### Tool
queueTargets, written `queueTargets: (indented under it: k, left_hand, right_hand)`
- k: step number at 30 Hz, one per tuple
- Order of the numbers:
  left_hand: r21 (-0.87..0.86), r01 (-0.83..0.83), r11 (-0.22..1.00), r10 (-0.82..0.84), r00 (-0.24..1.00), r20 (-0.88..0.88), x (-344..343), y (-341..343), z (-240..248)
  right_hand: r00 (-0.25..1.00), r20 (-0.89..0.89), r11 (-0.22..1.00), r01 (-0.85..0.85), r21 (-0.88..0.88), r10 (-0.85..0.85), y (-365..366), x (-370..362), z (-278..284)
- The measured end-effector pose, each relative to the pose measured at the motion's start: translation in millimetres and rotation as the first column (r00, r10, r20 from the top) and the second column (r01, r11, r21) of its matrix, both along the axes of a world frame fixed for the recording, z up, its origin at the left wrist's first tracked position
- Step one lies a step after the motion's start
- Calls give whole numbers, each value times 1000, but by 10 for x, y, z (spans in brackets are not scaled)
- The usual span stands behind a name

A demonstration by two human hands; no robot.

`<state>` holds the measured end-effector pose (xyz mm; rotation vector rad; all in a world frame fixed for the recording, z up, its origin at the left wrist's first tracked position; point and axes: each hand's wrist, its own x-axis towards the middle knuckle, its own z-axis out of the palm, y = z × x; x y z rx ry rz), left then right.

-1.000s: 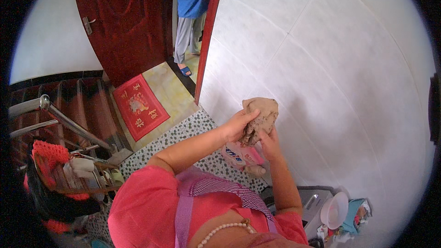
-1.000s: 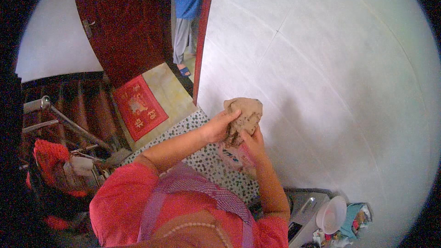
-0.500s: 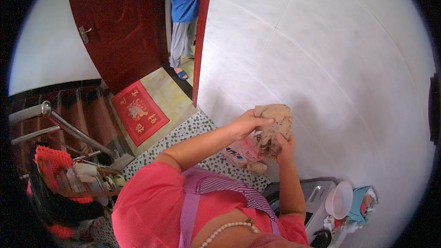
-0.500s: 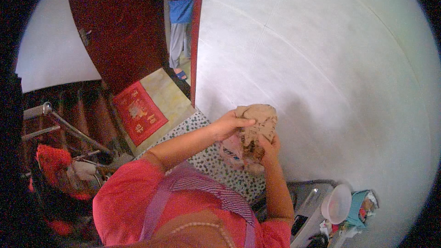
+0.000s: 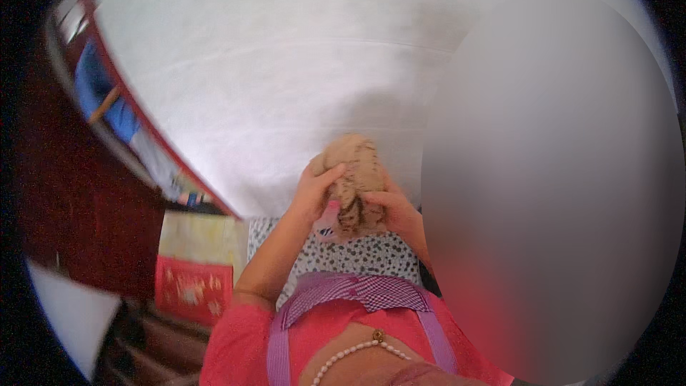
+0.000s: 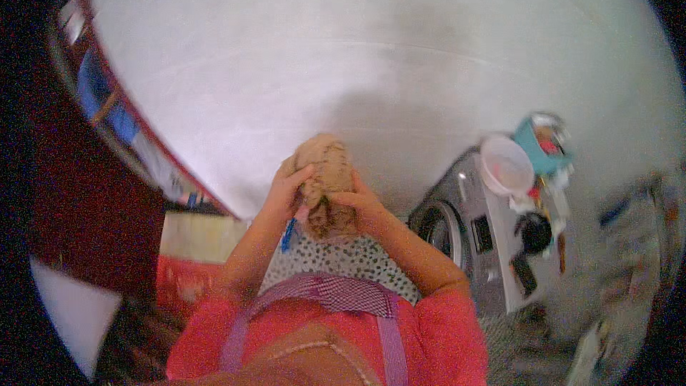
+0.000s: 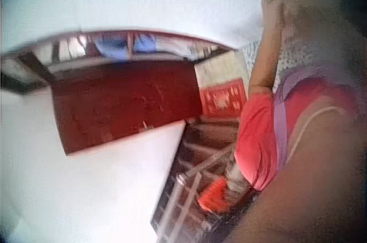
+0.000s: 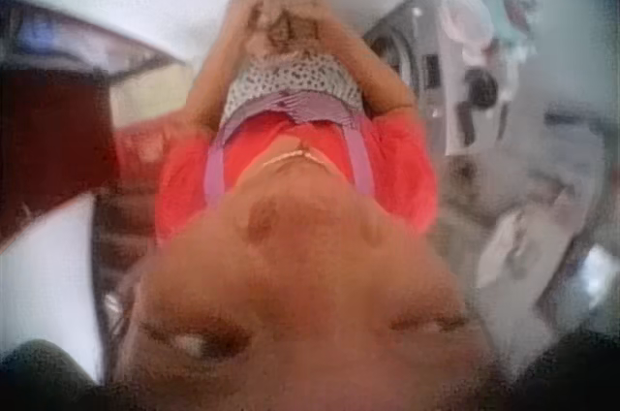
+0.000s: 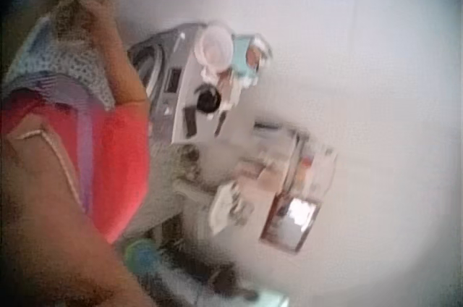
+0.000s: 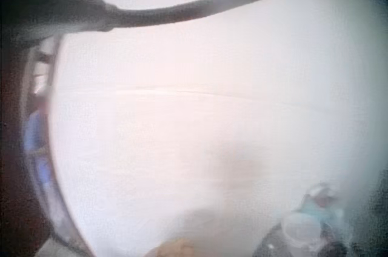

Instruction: The person wipes a tiled wall with a cloth and then washes the cloth under a faucet in a sink.

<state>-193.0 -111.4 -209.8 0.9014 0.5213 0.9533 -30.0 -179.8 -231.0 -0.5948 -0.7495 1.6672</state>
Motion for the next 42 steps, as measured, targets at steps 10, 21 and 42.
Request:
queueTargets:
  k: [10,21,42]
  left_hand:
    - [317,-54,947,117,976,-186,563,421,248]
    - [983,-146,108,499,864,74,1330,705,1080]
    - [689,417,-593,790,468,397,3306,1411,1882]
  right_hand:
    - [854,-97,844,520,133,-511,-338,412,445]
    - [396,-261,330,907,262,-880,-736,1513,1237]
    - [-138,-120,-182,813,553,-983,10,6069,2561]
